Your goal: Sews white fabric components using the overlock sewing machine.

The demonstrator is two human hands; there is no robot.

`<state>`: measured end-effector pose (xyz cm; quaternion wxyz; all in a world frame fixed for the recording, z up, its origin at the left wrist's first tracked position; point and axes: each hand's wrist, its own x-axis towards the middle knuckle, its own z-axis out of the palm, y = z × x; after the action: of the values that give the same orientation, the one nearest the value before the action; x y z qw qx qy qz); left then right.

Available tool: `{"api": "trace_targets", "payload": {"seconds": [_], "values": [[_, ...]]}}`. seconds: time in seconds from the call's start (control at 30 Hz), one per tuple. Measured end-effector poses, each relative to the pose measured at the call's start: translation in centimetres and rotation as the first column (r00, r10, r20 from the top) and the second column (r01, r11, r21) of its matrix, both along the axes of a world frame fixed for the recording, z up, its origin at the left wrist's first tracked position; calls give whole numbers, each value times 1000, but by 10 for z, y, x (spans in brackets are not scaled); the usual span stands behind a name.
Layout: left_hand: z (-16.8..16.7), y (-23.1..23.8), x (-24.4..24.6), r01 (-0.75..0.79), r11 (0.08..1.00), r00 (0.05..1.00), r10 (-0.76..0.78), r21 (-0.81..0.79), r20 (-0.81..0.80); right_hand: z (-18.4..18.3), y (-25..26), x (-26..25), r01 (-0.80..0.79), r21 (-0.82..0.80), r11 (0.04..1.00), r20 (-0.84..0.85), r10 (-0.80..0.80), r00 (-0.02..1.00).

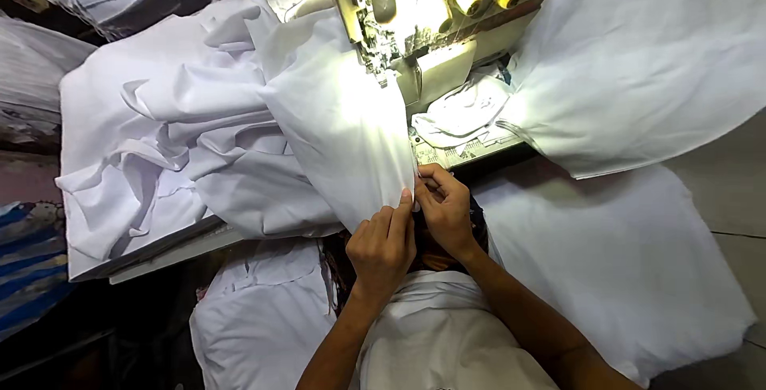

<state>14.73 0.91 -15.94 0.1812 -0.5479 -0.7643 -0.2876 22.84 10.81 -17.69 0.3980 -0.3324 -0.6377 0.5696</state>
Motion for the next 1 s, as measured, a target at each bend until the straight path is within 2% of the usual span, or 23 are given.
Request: {"api": "trace_targets", "payload": {"seconds": [0.43,0.57,0.7,0.8,1.0], "values": [[13,29,-6,-21,997,1000,19,70,18,10,11,-8,55,43,998,9,-56,998],[17,36,-6,-34,996,995,25,87,101,11,14,-12,60,62,996,6,-61,998],[26,27,-7,-90,995,974,82,32,213,9,15,-12,43,57,997,13,-43,999],[30,13,-14,-114,993,974,103,43,200,7,13,-11,28,52,998,12,-29,1000],[35,-1,-13,78,996,980,-85,45,179,8,10,-11,15,31,999,-3,-15,1000]]}}
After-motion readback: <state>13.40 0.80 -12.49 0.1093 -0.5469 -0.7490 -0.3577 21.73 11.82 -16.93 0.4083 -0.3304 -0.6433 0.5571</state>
